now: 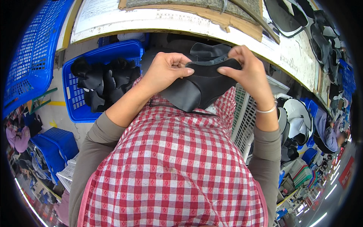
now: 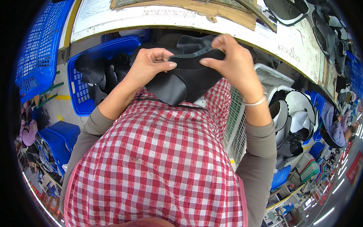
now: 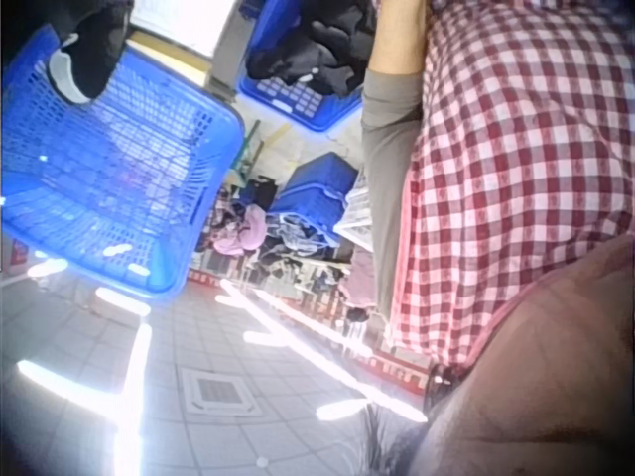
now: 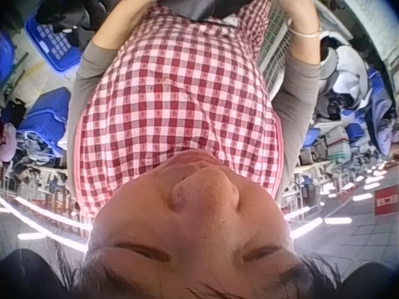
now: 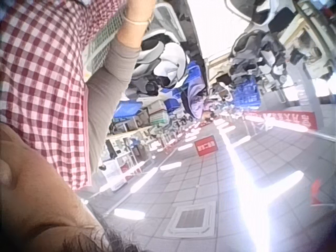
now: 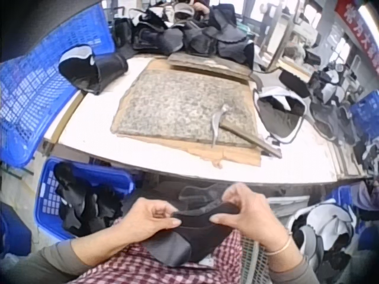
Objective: The person assembles shoe components by hand, repeatedly picking up black and white shoe parts, aligning edges, and pressing them together. The person turns the parts over and places them on the workbench or into a nearby basket after each assembly.
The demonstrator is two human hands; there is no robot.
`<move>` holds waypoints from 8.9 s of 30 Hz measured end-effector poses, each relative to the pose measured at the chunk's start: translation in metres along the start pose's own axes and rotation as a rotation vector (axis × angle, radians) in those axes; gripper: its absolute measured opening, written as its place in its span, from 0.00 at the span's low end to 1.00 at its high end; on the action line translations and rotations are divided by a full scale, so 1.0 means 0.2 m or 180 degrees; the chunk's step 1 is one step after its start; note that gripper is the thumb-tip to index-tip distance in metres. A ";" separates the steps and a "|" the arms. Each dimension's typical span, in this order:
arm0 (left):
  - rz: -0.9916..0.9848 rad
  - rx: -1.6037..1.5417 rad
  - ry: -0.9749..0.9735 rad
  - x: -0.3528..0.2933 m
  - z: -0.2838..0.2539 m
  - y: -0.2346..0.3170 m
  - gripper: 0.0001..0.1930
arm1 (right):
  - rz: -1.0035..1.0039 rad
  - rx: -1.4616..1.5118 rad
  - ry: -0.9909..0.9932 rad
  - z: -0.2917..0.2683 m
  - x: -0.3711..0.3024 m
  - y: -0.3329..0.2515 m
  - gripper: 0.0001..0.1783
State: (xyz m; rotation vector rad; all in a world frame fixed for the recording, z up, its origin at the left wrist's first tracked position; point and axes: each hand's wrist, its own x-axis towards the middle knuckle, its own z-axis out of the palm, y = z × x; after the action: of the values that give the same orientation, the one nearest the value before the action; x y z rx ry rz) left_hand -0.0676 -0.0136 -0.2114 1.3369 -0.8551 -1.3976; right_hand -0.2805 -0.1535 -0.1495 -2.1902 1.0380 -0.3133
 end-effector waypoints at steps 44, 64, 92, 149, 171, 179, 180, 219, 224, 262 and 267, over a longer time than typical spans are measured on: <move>0.0047 0.0468 -0.1152 0.18 0.08 0.25 0.12 | 0.0249 0.1153 0.0152 0.05 -0.25 0.04 0.22; 0.0233 0.1663 -0.0633 0.05 0.16 0.33 0.13 | 0.0093 0.0551 0.0543 0.13 -0.26 0.01 0.20; 0.1724 0.3288 -0.0926 0.16 0.20 0.49 0.08 | -0.0258 0.0746 0.0434 0.14 -0.21 0.01 0.18; 0.1815 0.5584 0.2320 0.30 -0.50 0.77 0.19 | -0.0481 0.2591 0.2016 -0.36 0.81 0.18 0.32; 0.1729 0.2759 0.0116 0.25 -0.09 1.01 0.17 | -0.2683 -0.0231 0.1203 -0.08 0.49 0.13 0.22; 0.0838 0.0460 0.0648 0.01 0.15 0.68 0.14 | -0.1248 0.1049 0.0391 -0.12 0.22 0.04 0.22; 0.1403 0.0520 0.0583 -0.01 0.13 0.72 0.13 | -0.1441 0.1468 0.0575 -0.21 0.16 -0.01 0.22; 0.2165 0.2908 0.0476 -0.23 0.30 0.94 0.28 | -0.1673 0.2306 -0.0408 -0.27 -0.11 -0.18 0.18; 0.2337 0.3170 0.0291 -0.25 0.31 0.95 0.13 | -0.1297 0.2234 -0.0043 -0.29 -0.16 -0.24 0.14; 0.3702 0.3705 0.0379 -0.23 0.22 0.91 0.12 | -0.2489 -0.0977 0.1934 -0.36 -0.08 -0.26 0.16; 0.3570 0.3286 0.0650 -0.17 0.18 0.67 0.14 | -0.2869 -0.1443 0.2233 -0.28 -0.10 -0.19 0.14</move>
State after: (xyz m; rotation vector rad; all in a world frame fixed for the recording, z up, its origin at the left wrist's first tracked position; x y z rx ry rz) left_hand -0.0825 -0.0229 -0.0696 1.2518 -1.8938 0.1270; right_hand -0.2984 -0.1476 -0.0821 -2.9522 0.3590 -1.4437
